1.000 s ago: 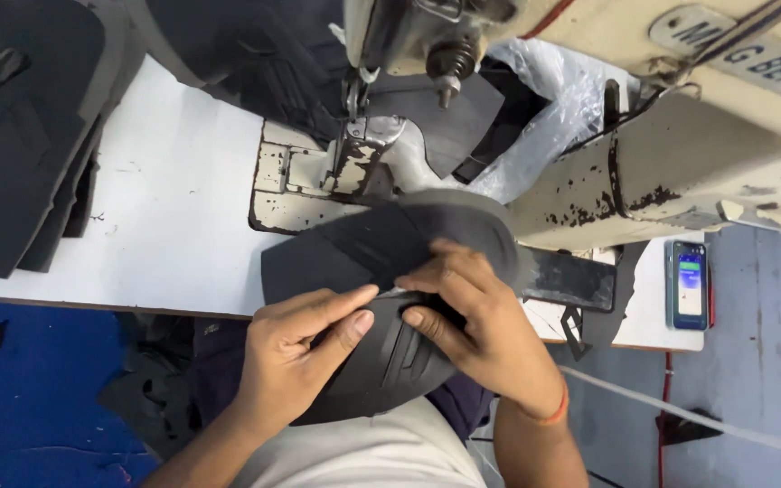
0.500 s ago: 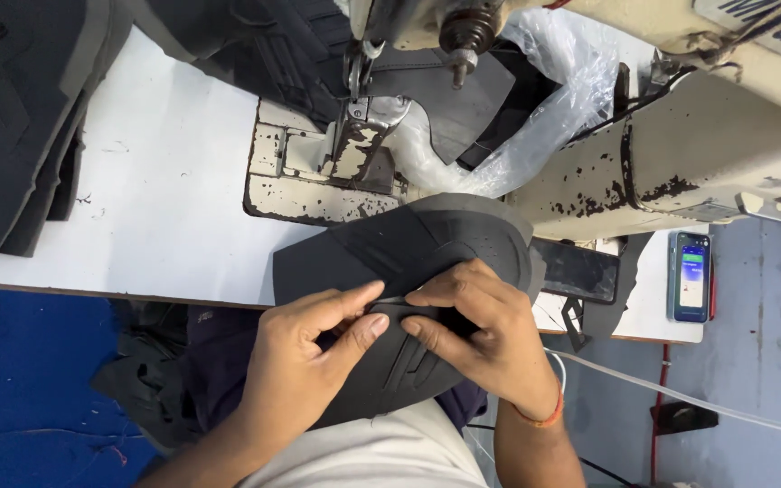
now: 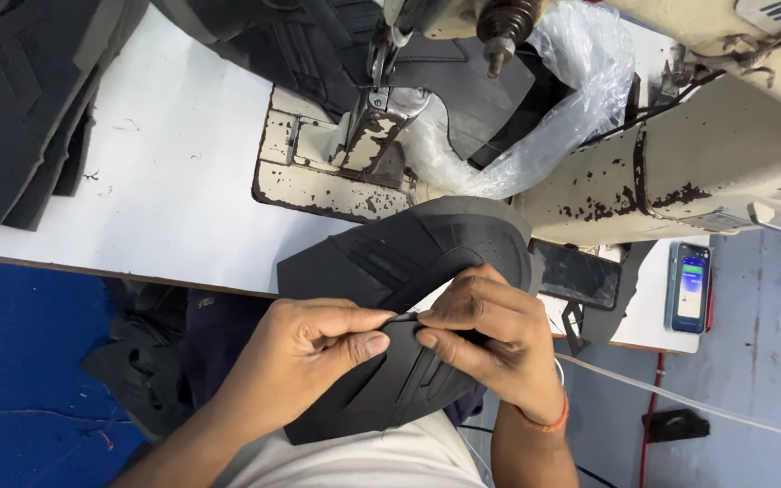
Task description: The person aligns black rubber-like material pieces under a sewing machine needle and sews them. They repeatedly pick up new pieces from a stack, feed them through the machine, and place the finished items onto a separate pile.
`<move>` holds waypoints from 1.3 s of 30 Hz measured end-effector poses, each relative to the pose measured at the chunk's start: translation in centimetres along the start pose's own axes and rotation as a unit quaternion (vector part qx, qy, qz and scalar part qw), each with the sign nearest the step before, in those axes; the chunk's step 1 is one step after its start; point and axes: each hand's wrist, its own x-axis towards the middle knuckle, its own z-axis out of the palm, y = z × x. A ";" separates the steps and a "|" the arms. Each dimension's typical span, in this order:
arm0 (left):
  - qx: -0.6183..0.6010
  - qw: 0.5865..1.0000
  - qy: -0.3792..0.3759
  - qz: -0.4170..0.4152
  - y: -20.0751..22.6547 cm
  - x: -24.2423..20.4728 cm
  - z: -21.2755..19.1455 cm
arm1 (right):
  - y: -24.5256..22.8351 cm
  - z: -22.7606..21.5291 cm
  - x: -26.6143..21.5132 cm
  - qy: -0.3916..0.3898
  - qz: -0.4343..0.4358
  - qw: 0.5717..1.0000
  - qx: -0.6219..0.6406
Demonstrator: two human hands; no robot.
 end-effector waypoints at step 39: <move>-0.142 0.969 0.199 0.042 4.2 15.1 -5.0 | 2.5 1.3 12.5 0.075 -0.011 0.935 -0.346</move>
